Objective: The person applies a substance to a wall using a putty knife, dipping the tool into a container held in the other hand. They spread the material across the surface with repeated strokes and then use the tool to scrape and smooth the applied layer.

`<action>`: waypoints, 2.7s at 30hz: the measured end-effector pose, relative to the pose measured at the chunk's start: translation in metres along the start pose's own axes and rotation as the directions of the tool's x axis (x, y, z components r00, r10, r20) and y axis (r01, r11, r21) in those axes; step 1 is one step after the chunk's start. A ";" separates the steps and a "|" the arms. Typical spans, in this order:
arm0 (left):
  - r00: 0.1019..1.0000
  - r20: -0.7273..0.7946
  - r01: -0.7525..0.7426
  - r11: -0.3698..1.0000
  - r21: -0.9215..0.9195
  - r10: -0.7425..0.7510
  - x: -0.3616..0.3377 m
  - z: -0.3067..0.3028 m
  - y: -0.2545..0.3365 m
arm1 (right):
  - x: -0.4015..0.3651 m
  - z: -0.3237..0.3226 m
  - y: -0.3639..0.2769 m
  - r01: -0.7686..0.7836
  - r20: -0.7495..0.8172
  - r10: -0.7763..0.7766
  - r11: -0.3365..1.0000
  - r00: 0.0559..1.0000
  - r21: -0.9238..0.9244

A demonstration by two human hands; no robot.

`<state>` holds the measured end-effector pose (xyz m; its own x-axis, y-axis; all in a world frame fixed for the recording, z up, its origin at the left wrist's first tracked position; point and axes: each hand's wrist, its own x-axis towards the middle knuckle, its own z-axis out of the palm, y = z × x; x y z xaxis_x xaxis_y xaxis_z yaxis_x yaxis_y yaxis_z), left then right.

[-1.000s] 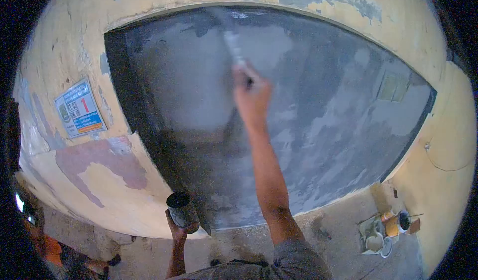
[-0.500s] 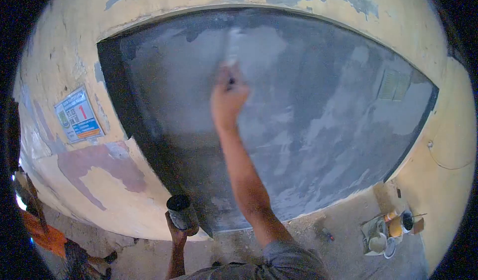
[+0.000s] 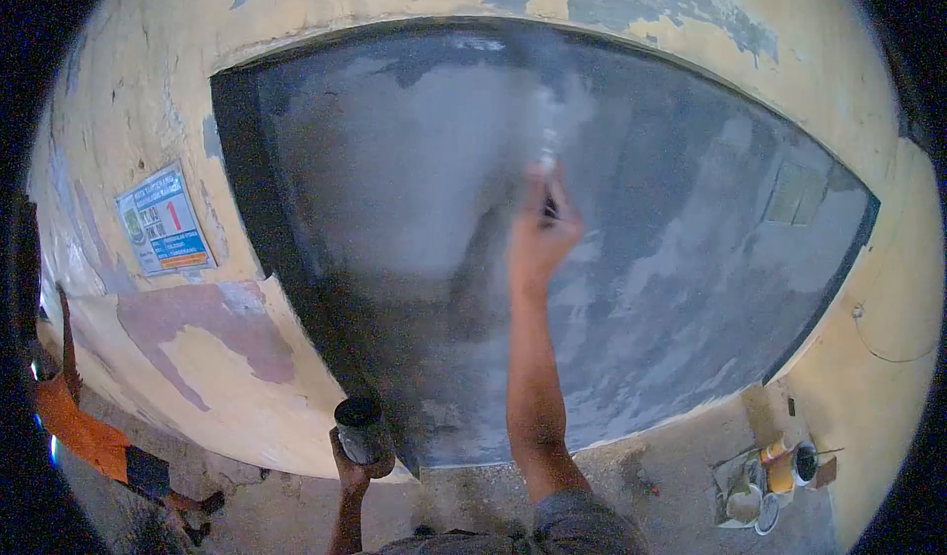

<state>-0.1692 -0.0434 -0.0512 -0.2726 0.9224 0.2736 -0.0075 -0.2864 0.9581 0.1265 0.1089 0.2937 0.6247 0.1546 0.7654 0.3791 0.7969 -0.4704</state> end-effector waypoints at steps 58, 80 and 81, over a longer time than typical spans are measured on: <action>0.999 -0.037 -0.007 0.960 -0.281 -0.004 0.054 -0.110 0.033 | -0.129 0.118 -0.124 -0.148 0.532 0.193 0.981 0.824 -0.127; 0.989 -0.148 -0.062 0.934 -0.353 0.010 0.055 -0.121 0.020 | -0.157 0.156 -0.100 -0.094 0.277 0.067 0.992 0.958 0.087; 0.990 -0.144 -0.057 0.935 -0.350 0.007 0.051 -0.121 0.020 | -0.161 0.148 -0.100 -0.005 0.319 -0.033 0.993 0.947 0.117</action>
<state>-0.2999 -0.0336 -0.0285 -0.4086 0.8734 0.2649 -0.3278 -0.4113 0.8505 -0.1126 0.0904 0.2828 0.3616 0.3064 0.8805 0.2939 0.8588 -0.4196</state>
